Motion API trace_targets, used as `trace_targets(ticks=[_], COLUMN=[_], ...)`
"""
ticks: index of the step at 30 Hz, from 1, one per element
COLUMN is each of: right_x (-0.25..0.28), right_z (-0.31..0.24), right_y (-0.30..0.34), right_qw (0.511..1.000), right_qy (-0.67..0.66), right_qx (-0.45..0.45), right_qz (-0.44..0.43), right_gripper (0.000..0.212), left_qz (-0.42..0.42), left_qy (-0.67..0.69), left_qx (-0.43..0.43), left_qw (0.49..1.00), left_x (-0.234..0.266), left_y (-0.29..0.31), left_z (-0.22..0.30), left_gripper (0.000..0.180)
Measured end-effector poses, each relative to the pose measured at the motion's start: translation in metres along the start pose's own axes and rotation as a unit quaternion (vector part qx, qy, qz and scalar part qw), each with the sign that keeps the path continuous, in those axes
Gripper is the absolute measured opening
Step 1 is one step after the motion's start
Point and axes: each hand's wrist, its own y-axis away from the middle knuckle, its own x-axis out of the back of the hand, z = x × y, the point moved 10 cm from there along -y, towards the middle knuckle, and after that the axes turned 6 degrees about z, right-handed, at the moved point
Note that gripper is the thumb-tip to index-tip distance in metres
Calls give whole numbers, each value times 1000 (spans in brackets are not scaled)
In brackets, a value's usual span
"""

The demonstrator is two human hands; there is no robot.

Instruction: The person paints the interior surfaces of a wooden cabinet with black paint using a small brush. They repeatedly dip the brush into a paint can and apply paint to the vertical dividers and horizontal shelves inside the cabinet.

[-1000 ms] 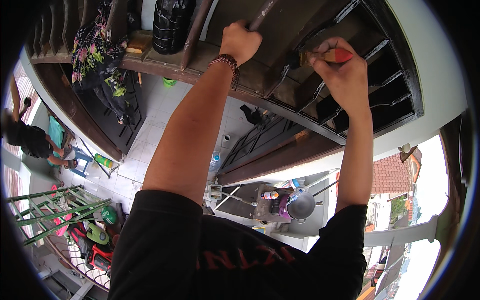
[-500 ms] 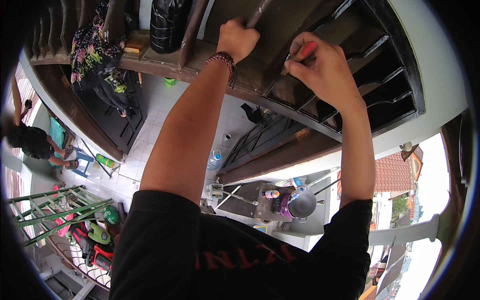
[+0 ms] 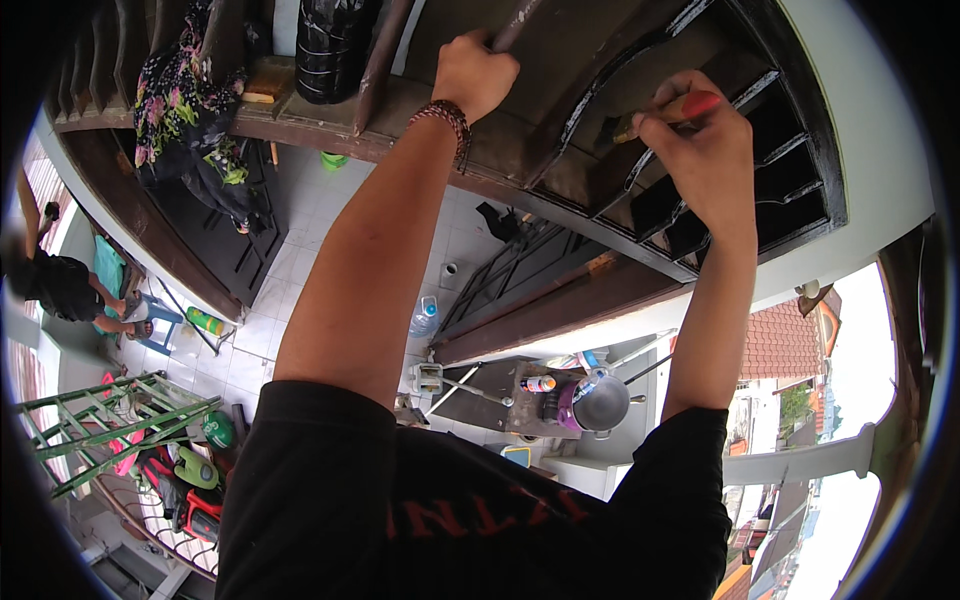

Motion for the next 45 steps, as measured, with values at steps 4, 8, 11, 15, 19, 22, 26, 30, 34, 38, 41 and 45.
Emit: trace_targets(ticks=[4, 8, 11, 15, 19, 22, 26, 30, 34, 38, 41, 45], right_x=[-37, -7, -3, -22, 18, -5, 2, 20, -24, 4, 7, -33], right_z=[-9, -9, -17, 1, 15, 16, 20, 52, 31, 62, 62, 55], right_y=[13, 5, 3, 4, 11, 20, 16, 29, 32, 29, 41, 37], right_qw=[998, 996, 997, 994, 976, 986, 957, 924, 994, 904, 955, 979], right_qy=[3, -27, -69, -102, -147, -138, -203, -329, -109, -367, -249, -197], right_qx=[-1, 15, -46, -20, -58, -86, 35, -68, -8, -97, -95, -51], right_qz=[-57, 89, 13, 28, 150, 27, 203, 184, 20, 195, 129, 25], right_gripper=[24, 24, 18, 18, 18, 18, 18, 24, 22, 16, 20, 20], left_qz=[17, 6, 12, -19, -14, -24, -13, -21, -18, -17, -12, -11], left_qy=[-9, 0, -11, 2, 55, 39, 33, 31, 31, 60, 58, 16], left_qx=[-17, -8, -10, 32, 27, 20, 10, 19, 15, 25, 25, 8], left_qw=[1000, 1000, 1000, 999, 998, 999, 999, 999, 999, 998, 998, 1000], left_x=[-3, -6, -2, -7, -7, -6, -9, -7, -8, -12, -7, -4], left_y=[-13, -13, -20, -6, -9, -9, -9, -7, -15, -17, -16, -13], left_z=[-13, -14, -18, -9, -11, -10, -11, -5, -15, -21, -18, -17], left_gripper=[34, 34, 34, 28, 24, 25, 28, 33, 29, 30, 31, 32])
